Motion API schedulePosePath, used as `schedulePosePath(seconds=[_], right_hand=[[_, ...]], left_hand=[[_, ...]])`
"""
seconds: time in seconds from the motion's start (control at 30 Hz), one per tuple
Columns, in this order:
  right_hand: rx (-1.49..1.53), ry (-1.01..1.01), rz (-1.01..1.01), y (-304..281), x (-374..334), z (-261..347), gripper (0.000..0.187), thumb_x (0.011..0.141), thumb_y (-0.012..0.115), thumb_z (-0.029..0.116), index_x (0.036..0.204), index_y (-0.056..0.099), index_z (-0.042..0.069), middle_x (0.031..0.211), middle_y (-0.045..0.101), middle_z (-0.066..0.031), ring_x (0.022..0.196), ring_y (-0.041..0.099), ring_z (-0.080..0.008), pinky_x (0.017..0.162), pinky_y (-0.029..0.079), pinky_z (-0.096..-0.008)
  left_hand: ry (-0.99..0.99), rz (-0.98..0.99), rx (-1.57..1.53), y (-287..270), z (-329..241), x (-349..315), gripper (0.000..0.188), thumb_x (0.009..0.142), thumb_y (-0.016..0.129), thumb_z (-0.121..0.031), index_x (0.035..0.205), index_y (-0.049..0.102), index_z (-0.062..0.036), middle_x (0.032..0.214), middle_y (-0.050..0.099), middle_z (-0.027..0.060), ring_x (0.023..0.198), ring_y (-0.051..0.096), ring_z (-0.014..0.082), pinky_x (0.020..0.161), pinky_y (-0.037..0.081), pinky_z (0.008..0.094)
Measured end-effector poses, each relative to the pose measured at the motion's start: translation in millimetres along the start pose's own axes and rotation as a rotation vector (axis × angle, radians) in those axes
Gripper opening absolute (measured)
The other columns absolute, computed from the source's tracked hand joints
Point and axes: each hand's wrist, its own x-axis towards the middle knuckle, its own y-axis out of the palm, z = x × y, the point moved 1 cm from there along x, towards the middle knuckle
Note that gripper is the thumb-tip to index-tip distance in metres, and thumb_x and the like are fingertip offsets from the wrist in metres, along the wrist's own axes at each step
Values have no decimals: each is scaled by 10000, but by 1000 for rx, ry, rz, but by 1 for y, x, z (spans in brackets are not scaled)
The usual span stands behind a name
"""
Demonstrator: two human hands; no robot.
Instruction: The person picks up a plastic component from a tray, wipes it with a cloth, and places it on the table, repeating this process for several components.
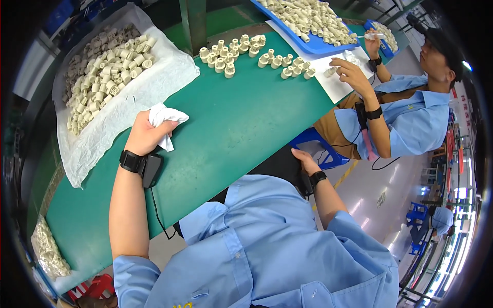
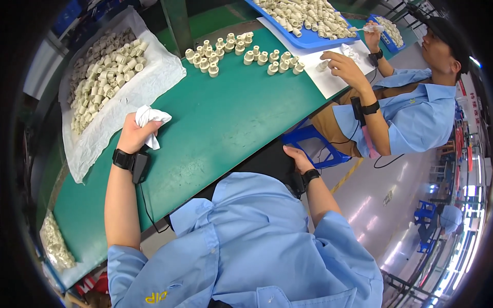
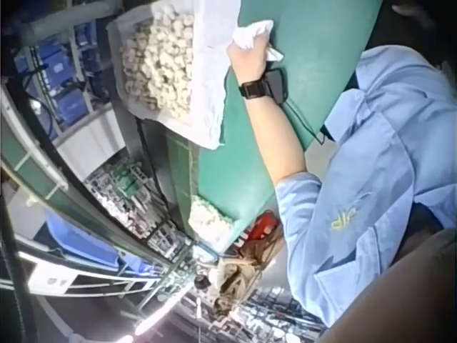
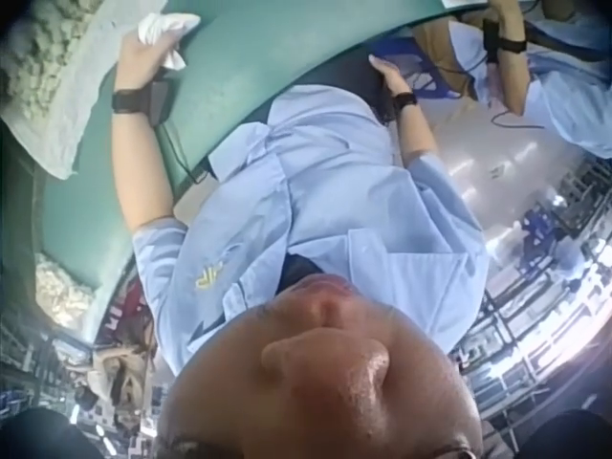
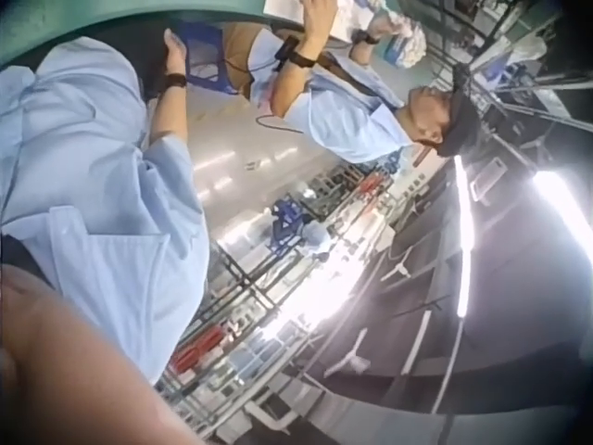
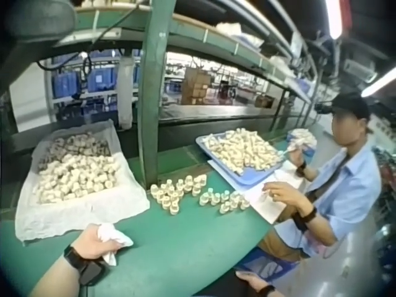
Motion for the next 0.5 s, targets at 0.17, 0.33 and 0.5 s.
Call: schedulePosePath(seconds=[0.17, 0.33, 0.5], right_hand=[[77, 66, 32, -14, -5, 0, 406, 862, 630, 289, 1113, 586, -28, 1048, 651, -91, 937, 621, -179, 854, 477, -291], [21, 13, 188, -10, -8, 10, 409, 858, 635, 288, 1123, 590, -20, 1049, 650, -100, 972, 606, -174, 885, 458, -298], [77, 65, -88, -6, -10, 7, 420, 879, 609, 347, 1098, 612, -11, 1027, 652, -91, 941, 598, -154, 860, 454, -286]], left_hand=[[9, 13, 12, 1, 0, 3, 99, 800, 665, -107, 818, 641, -13, 647, 592, -8, 569, 532, 62, 509, 410, 223], [-5, 16, 33, -1, -1, 2, 91, 800, 657, -99, 826, 640, -13, 649, 592, -9, 573, 534, 61, 511, 412, 224], [-26, -50, 46, 8, -3, 0, 71, 787, 645, -86, 803, 624, -20, 632, 590, -3, 546, 530, 62, 480, 400, 224]])
